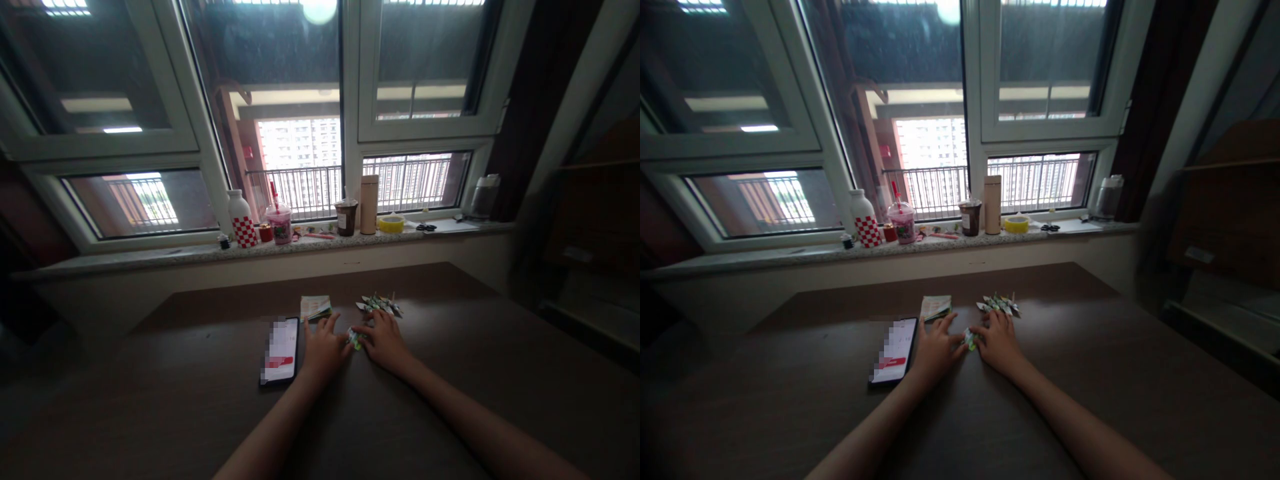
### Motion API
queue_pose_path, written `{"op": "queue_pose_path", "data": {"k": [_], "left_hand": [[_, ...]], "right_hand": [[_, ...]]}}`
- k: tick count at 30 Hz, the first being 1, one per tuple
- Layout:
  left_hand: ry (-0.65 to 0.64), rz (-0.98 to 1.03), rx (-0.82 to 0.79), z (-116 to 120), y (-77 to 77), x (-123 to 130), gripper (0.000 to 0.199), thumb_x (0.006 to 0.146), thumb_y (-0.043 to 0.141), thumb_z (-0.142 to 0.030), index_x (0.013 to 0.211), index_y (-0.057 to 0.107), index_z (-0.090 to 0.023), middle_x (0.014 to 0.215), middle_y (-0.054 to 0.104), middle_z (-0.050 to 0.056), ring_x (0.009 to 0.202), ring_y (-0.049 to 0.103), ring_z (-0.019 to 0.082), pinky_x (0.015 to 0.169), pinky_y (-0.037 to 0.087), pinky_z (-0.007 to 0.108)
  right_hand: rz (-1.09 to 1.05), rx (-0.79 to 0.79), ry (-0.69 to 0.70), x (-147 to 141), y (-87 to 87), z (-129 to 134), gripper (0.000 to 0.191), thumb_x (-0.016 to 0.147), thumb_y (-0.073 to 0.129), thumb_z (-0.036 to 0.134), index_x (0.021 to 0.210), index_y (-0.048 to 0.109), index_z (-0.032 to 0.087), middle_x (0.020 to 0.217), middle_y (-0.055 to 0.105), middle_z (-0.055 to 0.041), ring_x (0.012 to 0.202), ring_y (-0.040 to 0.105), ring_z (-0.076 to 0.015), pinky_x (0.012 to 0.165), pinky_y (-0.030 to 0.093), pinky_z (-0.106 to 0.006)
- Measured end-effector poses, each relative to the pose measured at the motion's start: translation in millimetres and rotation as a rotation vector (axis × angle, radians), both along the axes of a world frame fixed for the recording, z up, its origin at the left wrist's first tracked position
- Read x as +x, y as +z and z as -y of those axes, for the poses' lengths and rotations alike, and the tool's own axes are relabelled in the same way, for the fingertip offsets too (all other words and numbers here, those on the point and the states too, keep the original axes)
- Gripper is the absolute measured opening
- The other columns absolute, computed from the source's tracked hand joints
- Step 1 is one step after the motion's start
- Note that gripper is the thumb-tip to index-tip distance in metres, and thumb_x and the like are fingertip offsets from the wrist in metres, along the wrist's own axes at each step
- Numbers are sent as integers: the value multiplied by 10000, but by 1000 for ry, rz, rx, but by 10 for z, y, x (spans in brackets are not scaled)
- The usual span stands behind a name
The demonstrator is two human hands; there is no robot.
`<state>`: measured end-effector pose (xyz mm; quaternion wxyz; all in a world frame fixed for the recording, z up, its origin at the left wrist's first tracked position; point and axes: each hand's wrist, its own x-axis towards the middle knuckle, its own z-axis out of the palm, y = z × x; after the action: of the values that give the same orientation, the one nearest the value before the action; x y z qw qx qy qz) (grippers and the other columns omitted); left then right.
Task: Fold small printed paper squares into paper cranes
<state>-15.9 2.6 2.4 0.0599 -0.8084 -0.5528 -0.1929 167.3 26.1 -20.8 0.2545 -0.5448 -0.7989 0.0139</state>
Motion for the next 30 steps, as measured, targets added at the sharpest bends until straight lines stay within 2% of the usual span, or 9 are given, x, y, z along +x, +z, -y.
{"op": "queue_pose_path", "data": {"k": [5,9,12,16,19,22,30], "left_hand": [[31,10,-35,-6,38,10,191,820,655,-468,949,757,-371,1460,486,36,1284,456,320,1108,60,724],[57,35,-40,-4,-8,18,203,817,657,-468,959,759,-364,1455,490,48,1297,445,327,1114,52,712],[68,52,-44,1,-56,24,212,830,641,-459,966,758,-345,1442,504,66,1312,438,321,1121,64,698],[89,67,-46,-10,-100,27,274,837,635,-445,1054,725,-303,1460,482,94,1335,421,305,1139,87,666],[113,91,-108,-34,-116,22,348,840,621,-464,1144,682,-304,1495,437,105,1359,388,314,1120,103,693],[106,117,-180,-54,-112,12,343,845,609,-470,1147,682,-324,1521,403,87,1390,338,327,1100,73,725],[91,239,-275,-73,-38,41,222,810,649,-403,1000,744,-336,1552,369,-14,1404,298,331,1099,23,738]], "right_hand": [[-23,44,-28,23,60,21,133,780,709,341,852,753,239,1077,594,-94,1134,461,-282,1046,318,-466],[-5,69,-61,36,82,34,180,762,729,393,734,721,215,1016,610,-95,1081,486,-286,1038,321,-482],[-12,62,-83,35,56,32,188,766,727,393,779,721,205,1013,610,-103,1083,490,-288,1025,339,-470],[-62,31,-78,41,-15,-3,265,772,728,381,986,736,226,1092,604,-111,1120,478,-295,1009,361,-465],[-99,15,30,51,-65,-46,191,812,694,321,978,758,252,1113,612,-91,1152,462,-281,1026,355,-450],[-159,-6,96,60,-97,-86,150,811,696,274,936,774,247,1100,619,-86,1144,469,-269,1019,368,-429],[-237,-81,104,76,-112,-114,177,805,691,247,967,761,239,1102,623,-87,1148,477,-261,1022,373,-423]]}}
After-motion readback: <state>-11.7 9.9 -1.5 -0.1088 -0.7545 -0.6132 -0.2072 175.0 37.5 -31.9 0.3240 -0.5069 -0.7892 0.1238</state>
